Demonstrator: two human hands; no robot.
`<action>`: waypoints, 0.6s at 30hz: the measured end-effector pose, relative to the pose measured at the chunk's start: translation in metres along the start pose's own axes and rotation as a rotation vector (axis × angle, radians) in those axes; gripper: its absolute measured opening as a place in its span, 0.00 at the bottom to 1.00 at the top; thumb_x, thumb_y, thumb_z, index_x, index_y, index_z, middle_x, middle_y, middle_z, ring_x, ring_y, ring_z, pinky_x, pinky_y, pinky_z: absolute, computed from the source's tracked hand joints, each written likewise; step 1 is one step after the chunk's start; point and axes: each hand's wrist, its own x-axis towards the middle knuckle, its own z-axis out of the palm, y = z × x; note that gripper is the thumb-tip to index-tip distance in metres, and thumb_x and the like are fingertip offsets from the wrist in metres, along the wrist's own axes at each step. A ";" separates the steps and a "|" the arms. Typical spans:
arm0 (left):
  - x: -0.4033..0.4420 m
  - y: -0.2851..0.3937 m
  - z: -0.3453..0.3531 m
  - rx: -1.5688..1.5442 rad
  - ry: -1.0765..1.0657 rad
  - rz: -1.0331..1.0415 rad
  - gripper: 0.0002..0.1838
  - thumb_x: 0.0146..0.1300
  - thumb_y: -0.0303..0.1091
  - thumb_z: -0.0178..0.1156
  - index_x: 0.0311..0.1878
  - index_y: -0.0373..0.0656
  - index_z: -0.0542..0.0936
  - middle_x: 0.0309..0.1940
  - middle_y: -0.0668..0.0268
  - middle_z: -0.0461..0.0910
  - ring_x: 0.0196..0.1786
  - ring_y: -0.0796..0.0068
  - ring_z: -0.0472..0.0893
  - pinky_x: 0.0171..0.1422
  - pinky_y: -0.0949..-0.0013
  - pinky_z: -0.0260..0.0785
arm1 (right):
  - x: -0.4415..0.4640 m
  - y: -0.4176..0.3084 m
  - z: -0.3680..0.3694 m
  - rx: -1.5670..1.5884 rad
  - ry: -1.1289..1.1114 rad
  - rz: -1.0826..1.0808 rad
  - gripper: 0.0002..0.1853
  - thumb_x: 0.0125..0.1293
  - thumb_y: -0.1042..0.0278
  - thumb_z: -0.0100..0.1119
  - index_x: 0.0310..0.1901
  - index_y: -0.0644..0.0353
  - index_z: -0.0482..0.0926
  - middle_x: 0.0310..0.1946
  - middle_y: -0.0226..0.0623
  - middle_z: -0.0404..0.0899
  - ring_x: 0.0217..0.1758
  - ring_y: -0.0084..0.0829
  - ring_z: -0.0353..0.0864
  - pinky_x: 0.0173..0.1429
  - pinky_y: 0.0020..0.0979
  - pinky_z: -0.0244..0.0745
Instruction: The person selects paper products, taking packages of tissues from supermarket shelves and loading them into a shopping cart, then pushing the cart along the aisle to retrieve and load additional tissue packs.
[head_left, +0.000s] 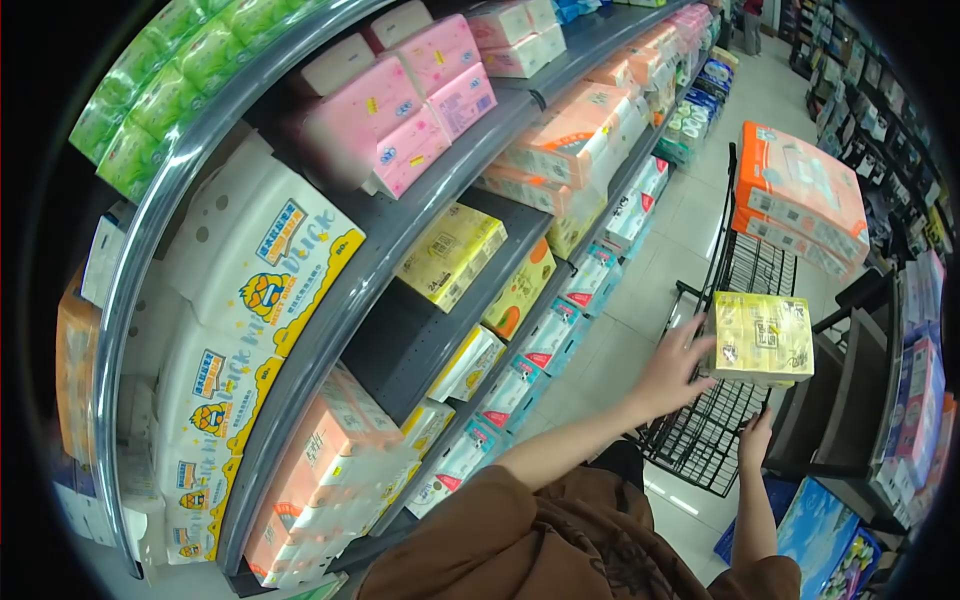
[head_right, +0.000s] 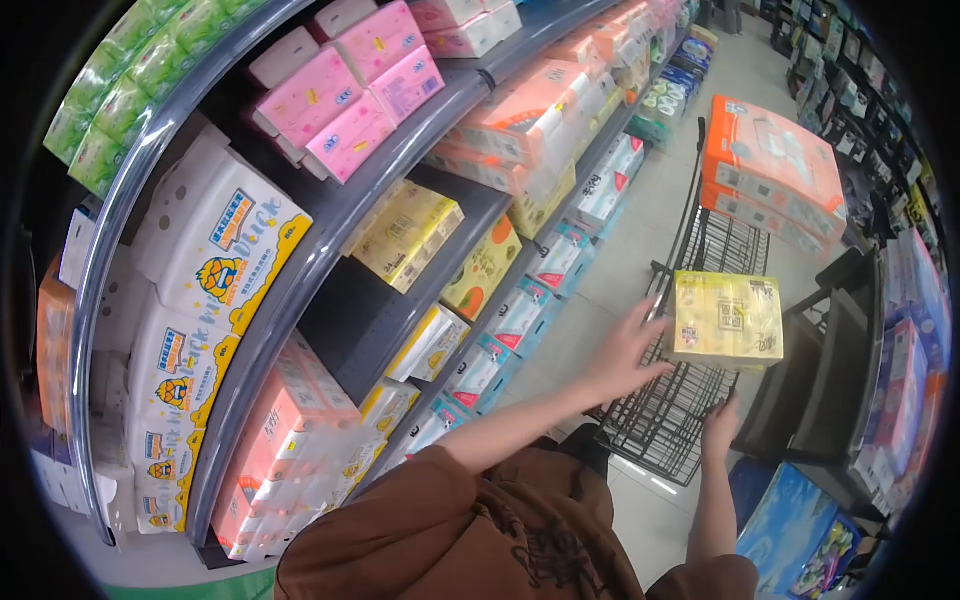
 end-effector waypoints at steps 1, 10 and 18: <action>-0.010 -0.005 -0.019 -0.123 0.018 -0.076 0.29 0.61 0.38 0.68 0.64 0.39 0.73 0.71 0.49 0.63 0.75 0.48 0.60 0.78 0.54 0.54 | 0.000 0.001 -0.002 -0.014 0.005 0.003 0.20 0.74 0.70 0.44 0.66 0.62 0.65 0.32 0.61 0.80 0.36 0.60 0.82 0.40 0.53 0.73; -0.082 -0.159 -0.273 -0.015 1.118 -0.382 0.21 0.69 0.34 0.61 0.59 0.34 0.68 0.52 0.56 0.72 0.52 0.69 0.75 0.60 0.67 0.68 | 0.002 0.003 0.003 0.072 -0.005 0.028 0.19 0.75 0.72 0.44 0.66 0.60 0.64 0.29 0.55 0.80 0.32 0.54 0.83 0.37 0.49 0.72; -0.072 -0.268 -0.400 -0.047 1.249 -0.345 0.29 0.70 0.47 0.58 0.68 0.40 0.70 0.67 0.55 0.70 0.66 0.60 0.72 0.68 0.62 0.66 | 0.006 0.007 0.005 0.122 0.002 -0.012 0.20 0.75 0.73 0.43 0.66 0.62 0.64 0.28 0.55 0.79 0.32 0.53 0.82 0.37 0.48 0.71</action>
